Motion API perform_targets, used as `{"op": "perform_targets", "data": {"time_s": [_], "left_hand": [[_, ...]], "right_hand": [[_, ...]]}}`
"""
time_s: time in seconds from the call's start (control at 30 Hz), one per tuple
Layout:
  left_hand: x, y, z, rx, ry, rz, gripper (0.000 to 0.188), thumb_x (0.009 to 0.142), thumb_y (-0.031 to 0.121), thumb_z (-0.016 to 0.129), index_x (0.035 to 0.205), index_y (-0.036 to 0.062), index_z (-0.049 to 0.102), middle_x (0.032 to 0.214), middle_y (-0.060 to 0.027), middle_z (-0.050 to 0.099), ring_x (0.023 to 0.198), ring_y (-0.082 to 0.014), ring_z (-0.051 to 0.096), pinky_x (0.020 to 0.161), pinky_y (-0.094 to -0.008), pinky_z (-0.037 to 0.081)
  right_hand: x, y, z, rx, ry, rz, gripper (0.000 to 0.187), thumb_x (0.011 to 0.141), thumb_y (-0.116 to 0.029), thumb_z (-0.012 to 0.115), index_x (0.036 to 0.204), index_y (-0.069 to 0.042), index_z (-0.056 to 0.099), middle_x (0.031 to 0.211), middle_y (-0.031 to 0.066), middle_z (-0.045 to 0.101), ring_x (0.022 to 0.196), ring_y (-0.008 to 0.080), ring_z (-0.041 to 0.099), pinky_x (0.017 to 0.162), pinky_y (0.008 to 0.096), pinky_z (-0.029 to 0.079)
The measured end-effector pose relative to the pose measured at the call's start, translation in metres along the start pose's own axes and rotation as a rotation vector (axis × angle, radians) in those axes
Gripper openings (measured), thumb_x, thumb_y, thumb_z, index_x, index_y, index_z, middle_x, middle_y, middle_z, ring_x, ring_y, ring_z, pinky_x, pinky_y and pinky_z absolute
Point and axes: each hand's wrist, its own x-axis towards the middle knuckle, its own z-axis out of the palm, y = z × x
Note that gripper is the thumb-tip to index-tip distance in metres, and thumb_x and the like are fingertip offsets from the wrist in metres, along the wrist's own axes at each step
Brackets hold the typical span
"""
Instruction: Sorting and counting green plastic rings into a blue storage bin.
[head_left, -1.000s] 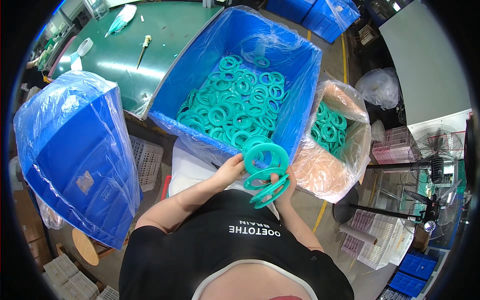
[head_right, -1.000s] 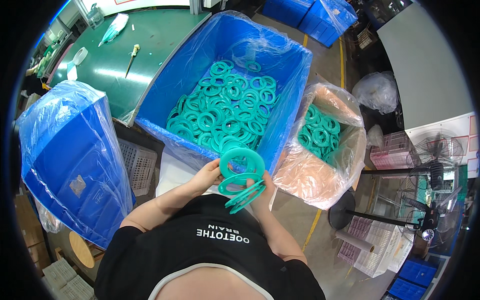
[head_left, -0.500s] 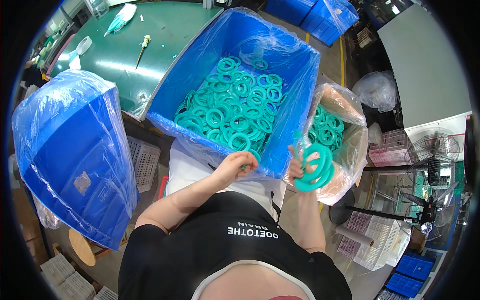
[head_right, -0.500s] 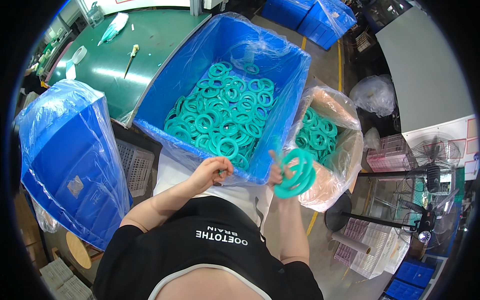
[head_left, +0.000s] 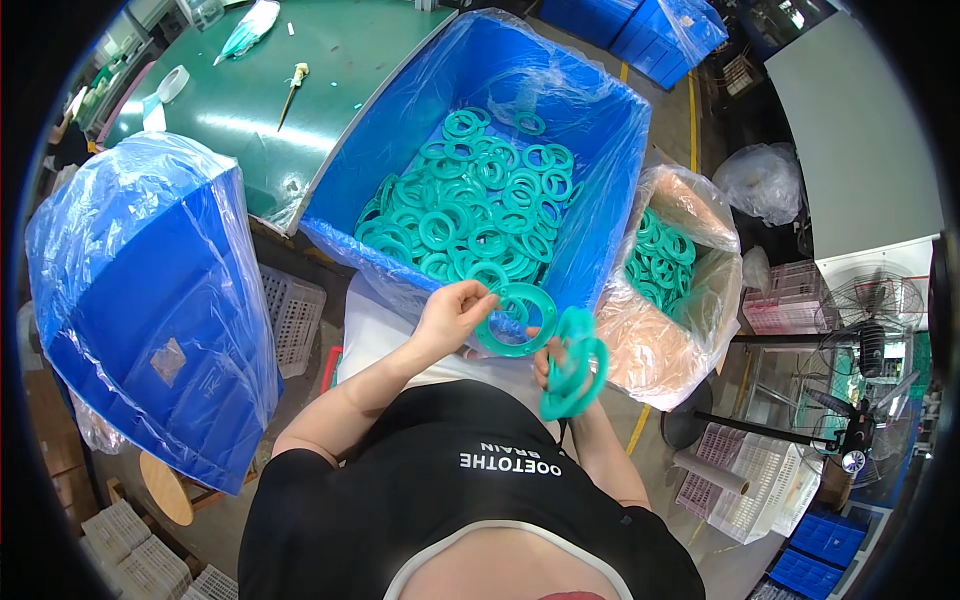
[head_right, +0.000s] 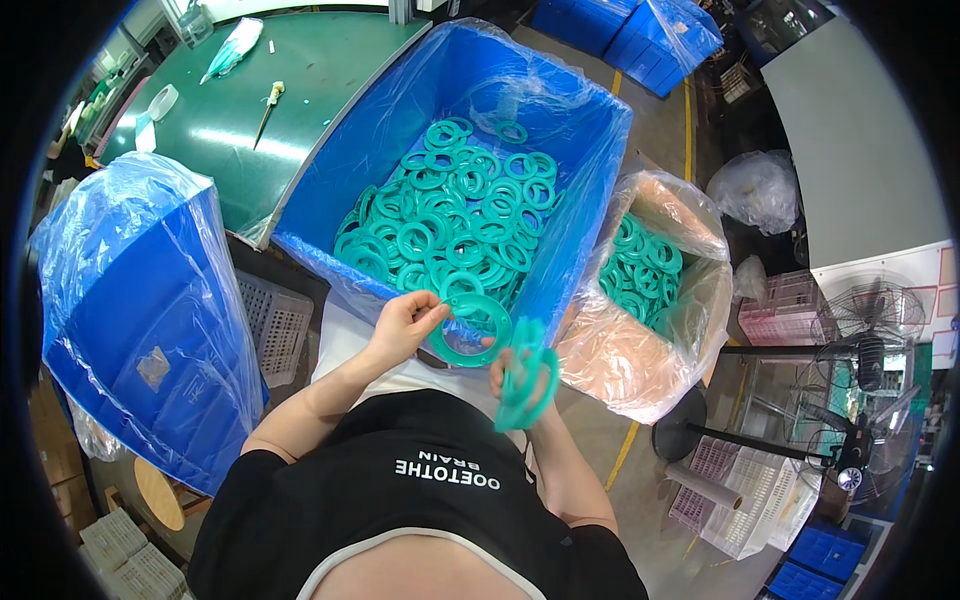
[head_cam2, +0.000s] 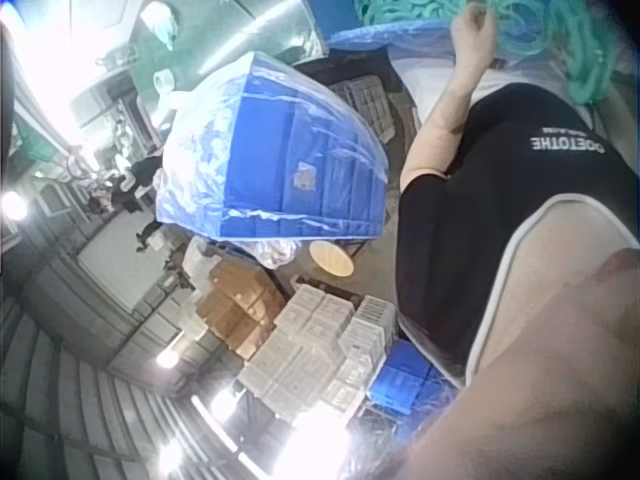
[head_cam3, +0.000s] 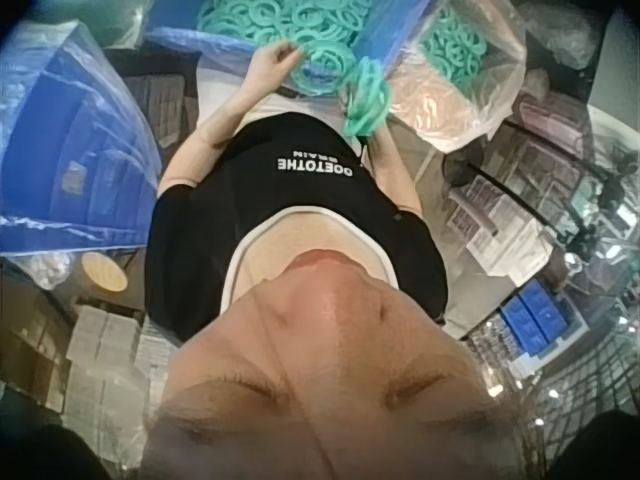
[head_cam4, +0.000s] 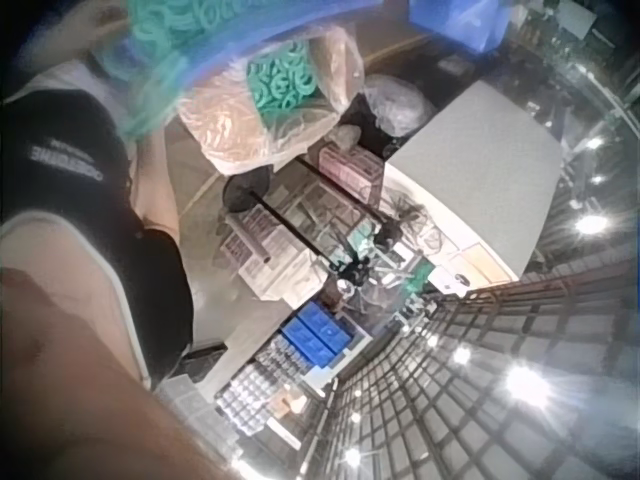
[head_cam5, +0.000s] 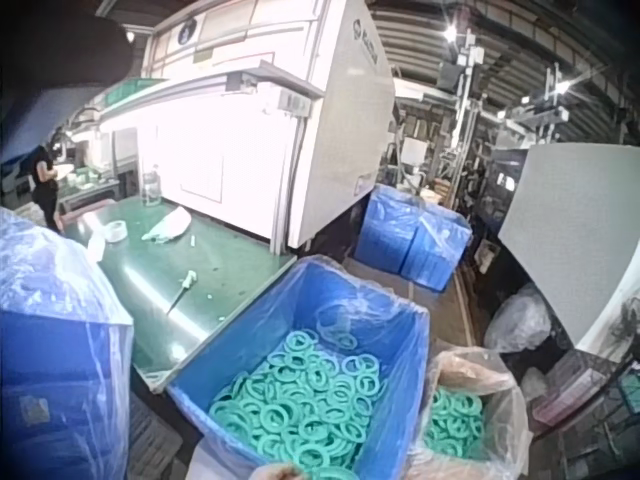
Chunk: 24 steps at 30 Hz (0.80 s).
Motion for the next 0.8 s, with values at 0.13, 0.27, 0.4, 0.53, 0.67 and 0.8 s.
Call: {"op": "perform_targets", "data": {"time_s": [0.13, 0.27, 0.4, 0.53, 0.67, 0.8], "left_hand": [[-0.008, -0.001, -0.002, -0.496, -0.355, -0.288, 0.018, 0.092, 0.021, 0.055, 0.097, 0.0058, 0.064, 0.071, 0.0058, 0.050, 0.054, -0.0013, 0.034, 0.047, -0.0212, 0.028], [-0.016, -0.001, 0.002, -0.557, -0.483, -0.163, 0.022, 0.094, 0.024, 0.053, 0.104, 0.0071, 0.062, 0.075, 0.0090, 0.051, 0.057, -0.0005, 0.033, 0.049, -0.0190, 0.026], [-0.017, -0.001, 0.008, -0.513, -0.323, -0.199, 0.020, 0.093, 0.023, 0.055, 0.102, 0.0063, 0.061, 0.074, 0.0075, 0.052, 0.059, -0.0012, 0.038, 0.049, -0.0204, 0.030], [-0.008, -0.018, 0.012, -0.102, -0.073, -0.028, 0.021, 0.089, 0.022, 0.061, 0.094, 0.0020, 0.057, 0.067, 0.0000, 0.051, 0.057, -0.0090, 0.047, 0.051, -0.0282, 0.041], [-0.010, -0.009, 0.016, 0.349, 0.092, 0.185, 0.019, 0.086, 0.018, 0.061, 0.088, 0.0004, 0.054, 0.065, -0.0095, 0.052, 0.058, -0.0223, 0.053, 0.055, -0.0343, 0.045], [0.003, -0.026, 0.017, 0.670, 0.163, 0.477, 0.013, 0.087, 0.014, 0.057, 0.086, 0.0020, 0.053, 0.070, -0.0161, 0.056, 0.066, -0.0339, 0.057, 0.057, -0.0376, 0.045]], "right_hand": [[-0.001, 0.000, 0.003, -0.469, 0.529, -0.065, 0.021, 0.085, -0.019, 0.064, 0.094, 0.000, 0.067, 0.064, -0.0013, 0.055, 0.051, 0.0071, 0.048, 0.043, 0.0212, 0.034], [0.002, 0.006, -0.005, -0.488, 0.561, -0.109, 0.022, 0.084, -0.021, 0.066, 0.091, 0.000, 0.067, 0.059, -0.0019, 0.053, 0.049, 0.0070, 0.048, 0.042, 0.0210, 0.032], [-0.003, 0.004, 0.002, -0.506, 0.539, -0.143, 0.021, 0.085, -0.019, 0.065, 0.089, 0.002, 0.067, 0.056, -0.0010, 0.052, 0.045, 0.0078, 0.047, 0.041, 0.0202, 0.033], [-0.009, 0.004, 0.042, -0.540, 0.537, -0.206, 0.019, 0.086, -0.016, 0.062, 0.089, 0.002, 0.065, 0.055, 0.0008, 0.053, 0.044, 0.0087, 0.049, 0.040, 0.0209, 0.037], [-0.011, 0.007, 0.053, -0.496, 0.602, -0.225, 0.018, 0.088, -0.014, 0.058, 0.094, 0.002, 0.062, 0.055, 0.0029, 0.054, 0.042, 0.0102, 0.051, 0.038, 0.0229, 0.040], [-0.011, 0.004, 0.048, -0.532, 0.581, -0.191, 0.019, 0.089, -0.016, 0.057, 0.095, 0.001, 0.061, 0.055, 0.0026, 0.054, 0.043, 0.0103, 0.050, 0.038, 0.0220, 0.038]]}}
